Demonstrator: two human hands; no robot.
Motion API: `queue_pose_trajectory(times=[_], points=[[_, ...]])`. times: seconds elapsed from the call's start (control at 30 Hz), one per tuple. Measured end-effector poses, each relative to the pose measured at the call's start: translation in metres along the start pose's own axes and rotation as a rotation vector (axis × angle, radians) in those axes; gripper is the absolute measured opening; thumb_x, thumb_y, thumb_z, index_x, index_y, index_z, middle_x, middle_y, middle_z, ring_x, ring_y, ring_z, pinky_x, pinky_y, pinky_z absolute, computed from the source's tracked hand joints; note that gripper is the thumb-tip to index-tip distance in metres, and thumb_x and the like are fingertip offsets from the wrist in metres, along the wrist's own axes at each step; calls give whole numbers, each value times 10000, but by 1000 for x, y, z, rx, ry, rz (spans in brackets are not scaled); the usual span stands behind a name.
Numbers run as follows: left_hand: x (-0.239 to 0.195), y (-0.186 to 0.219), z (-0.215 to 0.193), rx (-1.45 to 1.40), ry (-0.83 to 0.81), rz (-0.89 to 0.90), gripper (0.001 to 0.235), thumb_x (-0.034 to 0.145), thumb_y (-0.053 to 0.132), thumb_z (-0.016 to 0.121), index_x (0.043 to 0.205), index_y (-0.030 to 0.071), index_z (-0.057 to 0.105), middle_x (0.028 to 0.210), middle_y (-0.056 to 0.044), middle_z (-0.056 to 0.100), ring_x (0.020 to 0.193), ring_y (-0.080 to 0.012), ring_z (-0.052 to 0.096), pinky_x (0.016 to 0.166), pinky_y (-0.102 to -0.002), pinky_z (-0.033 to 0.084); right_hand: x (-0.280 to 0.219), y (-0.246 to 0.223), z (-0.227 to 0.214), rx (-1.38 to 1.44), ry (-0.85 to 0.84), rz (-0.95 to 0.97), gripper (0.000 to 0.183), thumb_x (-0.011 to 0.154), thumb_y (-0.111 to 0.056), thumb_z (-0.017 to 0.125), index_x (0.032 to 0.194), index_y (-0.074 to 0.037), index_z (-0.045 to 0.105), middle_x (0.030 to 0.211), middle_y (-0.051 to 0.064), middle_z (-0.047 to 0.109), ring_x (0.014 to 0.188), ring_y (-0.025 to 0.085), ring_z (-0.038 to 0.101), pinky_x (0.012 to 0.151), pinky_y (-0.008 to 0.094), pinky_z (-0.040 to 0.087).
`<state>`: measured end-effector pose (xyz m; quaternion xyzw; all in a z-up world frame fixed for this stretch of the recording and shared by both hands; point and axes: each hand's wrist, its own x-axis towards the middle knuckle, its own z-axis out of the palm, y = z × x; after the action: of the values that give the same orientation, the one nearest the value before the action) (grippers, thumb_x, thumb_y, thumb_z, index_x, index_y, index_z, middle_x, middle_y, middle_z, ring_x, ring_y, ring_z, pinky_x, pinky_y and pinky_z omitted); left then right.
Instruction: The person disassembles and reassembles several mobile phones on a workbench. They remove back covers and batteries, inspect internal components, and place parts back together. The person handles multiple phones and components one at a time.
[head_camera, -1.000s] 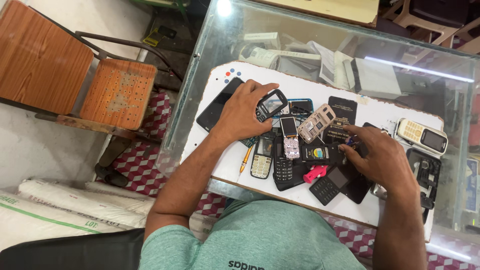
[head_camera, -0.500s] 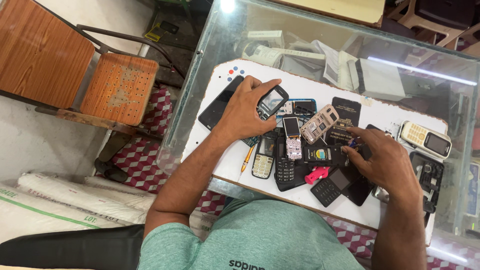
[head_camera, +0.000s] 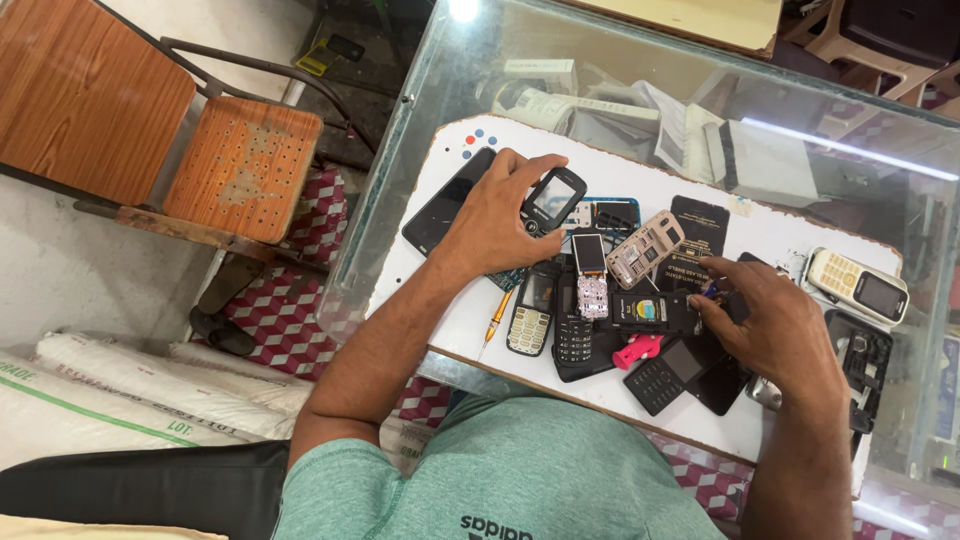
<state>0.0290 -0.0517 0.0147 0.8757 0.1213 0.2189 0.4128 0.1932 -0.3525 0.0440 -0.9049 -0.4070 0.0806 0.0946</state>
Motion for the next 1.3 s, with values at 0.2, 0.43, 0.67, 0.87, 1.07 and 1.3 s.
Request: queue_pose_trajectory(times=[0.2, 0.43, 0.67, 0.87, 1.07, 1.3], points=[[0, 3, -1, -9, -25, -43, 774, 690, 286, 862, 1402, 178, 580, 1088, -93, 532, 951, -238, 610, 884, -381, 553, 0, 1, 0, 39, 18, -18, 513, 857, -380, 755, 1344, -245, 669, 1067, 98, 739, 927, 275, 726, 809, 438, 581], [0, 4, -1, -25, -33, -71, 777, 682, 294, 864, 1398, 181, 583, 1083, -90, 534, 904, -226, 618, 841, -366, 566, -1, 0, 0, -1, 3, -1, 514, 861, -385, 757, 1348, -244, 666, 1064, 95, 743, 913, 282, 727, 810, 443, 582], [0, 2, 1, -27, -33, -70, 780, 673, 308, 864, 1389, 177, 586, 1111, -94, 569, 898, -222, 624, 834, -369, 571, -3, -3, -4, 27, 16, -16, 515, 862, -372, 753, 1350, -237, 661, 1065, 104, 738, 912, 291, 724, 793, 444, 583], [1, -1, 2, 3, -33, -24, 774, 693, 320, 858, 1392, 138, 582, 1004, -93, 617, 873, -230, 624, 823, -381, 549, -3, -4, -4, 21, 17, -18, 514, 859, -371, 753, 1344, -226, 662, 1074, 106, 739, 918, 298, 723, 797, 448, 581], [2, -1, 2, -22, -37, -10, 764, 718, 331, 846, 1397, 109, 575, 957, -72, 683, 855, -224, 646, 815, -380, 545, -3, -3, -4, 21, 23, -31, 511, 864, -372, 749, 1344, -220, 660, 1072, 108, 739, 939, 301, 719, 816, 448, 578], [3, -2, 4, -11, -31, 1, 759, 713, 335, 846, 1390, 117, 581, 943, -67, 680, 849, -227, 646, 814, -384, 547, -4, -5, -4, 23, 28, -29, 517, 857, -368, 753, 1344, -219, 661, 1074, 107, 736, 935, 304, 717, 809, 451, 575]])
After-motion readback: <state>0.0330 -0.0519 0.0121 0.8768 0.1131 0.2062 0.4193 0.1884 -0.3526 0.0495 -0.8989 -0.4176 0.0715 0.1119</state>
